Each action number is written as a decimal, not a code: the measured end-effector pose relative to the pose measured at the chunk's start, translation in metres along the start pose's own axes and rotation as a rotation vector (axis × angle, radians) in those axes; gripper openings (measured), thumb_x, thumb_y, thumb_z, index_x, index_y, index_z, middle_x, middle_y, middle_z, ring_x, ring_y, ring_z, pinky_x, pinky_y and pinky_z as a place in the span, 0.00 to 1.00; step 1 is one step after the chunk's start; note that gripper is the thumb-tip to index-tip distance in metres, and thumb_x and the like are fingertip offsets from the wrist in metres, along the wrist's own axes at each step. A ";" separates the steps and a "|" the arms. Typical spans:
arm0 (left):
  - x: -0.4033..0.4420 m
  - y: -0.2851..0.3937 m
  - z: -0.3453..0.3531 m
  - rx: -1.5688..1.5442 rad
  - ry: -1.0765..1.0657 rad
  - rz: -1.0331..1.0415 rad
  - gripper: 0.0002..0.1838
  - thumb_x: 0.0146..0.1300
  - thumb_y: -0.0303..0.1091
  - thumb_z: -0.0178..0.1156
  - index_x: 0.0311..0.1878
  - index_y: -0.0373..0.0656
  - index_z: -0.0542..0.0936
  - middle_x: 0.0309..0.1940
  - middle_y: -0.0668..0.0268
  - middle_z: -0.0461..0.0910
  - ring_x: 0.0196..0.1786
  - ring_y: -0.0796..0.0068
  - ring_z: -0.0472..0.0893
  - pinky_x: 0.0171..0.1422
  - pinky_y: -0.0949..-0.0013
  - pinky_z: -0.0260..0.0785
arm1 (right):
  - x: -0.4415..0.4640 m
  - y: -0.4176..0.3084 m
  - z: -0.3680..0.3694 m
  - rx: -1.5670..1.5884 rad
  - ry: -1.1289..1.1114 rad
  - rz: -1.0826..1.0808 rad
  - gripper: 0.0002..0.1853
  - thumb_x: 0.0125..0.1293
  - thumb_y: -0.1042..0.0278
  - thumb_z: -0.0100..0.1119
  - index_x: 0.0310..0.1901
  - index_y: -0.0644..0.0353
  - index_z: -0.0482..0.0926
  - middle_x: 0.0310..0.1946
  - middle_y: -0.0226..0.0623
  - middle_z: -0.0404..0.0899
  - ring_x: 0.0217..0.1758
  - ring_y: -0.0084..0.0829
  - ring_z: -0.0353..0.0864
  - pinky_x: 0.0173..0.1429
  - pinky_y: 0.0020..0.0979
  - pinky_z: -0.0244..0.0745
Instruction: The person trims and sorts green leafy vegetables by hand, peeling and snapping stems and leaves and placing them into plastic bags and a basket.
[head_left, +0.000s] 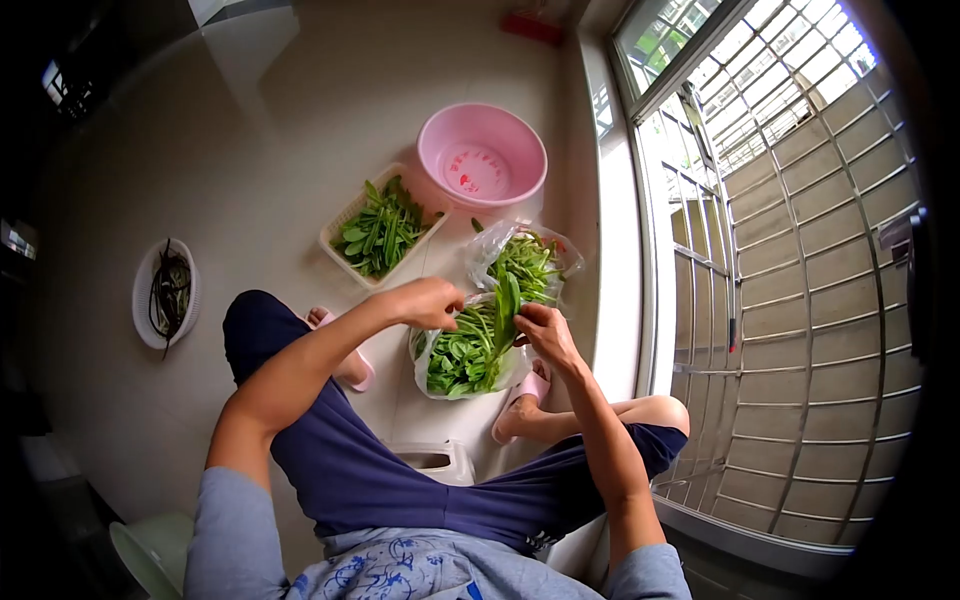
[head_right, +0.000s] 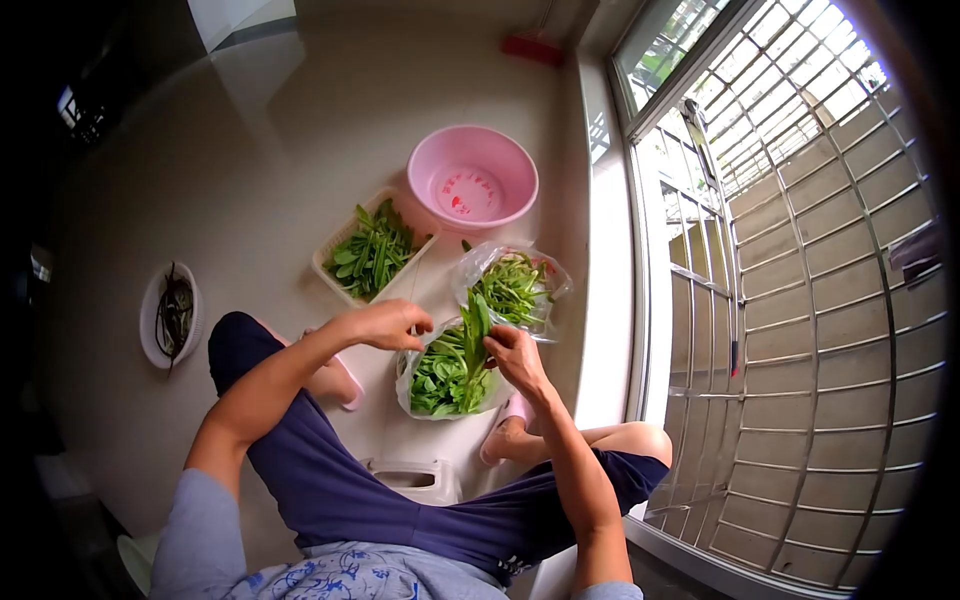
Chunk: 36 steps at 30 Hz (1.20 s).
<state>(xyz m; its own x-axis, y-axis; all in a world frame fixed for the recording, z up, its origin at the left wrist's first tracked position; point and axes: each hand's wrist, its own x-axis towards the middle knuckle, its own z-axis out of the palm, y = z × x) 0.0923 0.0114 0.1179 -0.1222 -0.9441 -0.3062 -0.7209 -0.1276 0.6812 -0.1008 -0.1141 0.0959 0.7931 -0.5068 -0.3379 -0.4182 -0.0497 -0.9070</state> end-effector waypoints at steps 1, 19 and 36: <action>0.003 -0.003 0.011 0.023 -0.026 0.009 0.18 0.44 0.37 0.58 0.38 0.36 0.74 0.33 0.56 0.76 0.36 0.60 0.75 0.41 0.66 0.66 | -0.002 -0.005 0.001 0.039 0.003 0.007 0.08 0.56 0.72 0.48 0.31 0.71 0.72 0.25 0.33 0.72 0.27 0.22 0.73 0.30 0.24 0.74; -0.010 0.027 0.105 -0.969 0.386 -0.227 0.22 0.49 0.34 0.59 0.48 0.35 0.68 0.25 0.70 0.74 0.29 0.85 0.70 0.35 0.82 0.62 | -0.015 -0.008 -0.008 0.931 0.069 0.158 0.04 0.57 0.75 0.45 0.31 0.67 0.67 0.23 0.32 0.68 0.23 0.22 0.70 0.39 0.27 0.76; -0.021 0.054 0.075 -1.043 0.759 -0.158 0.12 0.52 0.27 0.55 0.40 0.34 0.75 0.31 0.66 0.77 0.35 0.82 0.73 0.42 0.82 0.63 | -0.032 -0.013 -0.019 0.976 0.074 0.082 0.06 0.57 0.77 0.45 0.36 0.68 0.66 0.31 0.40 0.72 0.32 0.29 0.76 0.40 0.28 0.76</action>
<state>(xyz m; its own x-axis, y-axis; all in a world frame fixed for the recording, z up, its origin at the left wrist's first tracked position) 0.0050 0.0474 0.1107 0.5768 -0.7885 -0.2134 0.2178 -0.1033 0.9705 -0.1292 -0.1133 0.1235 0.7344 -0.5313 -0.4225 0.1055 0.7042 -0.7021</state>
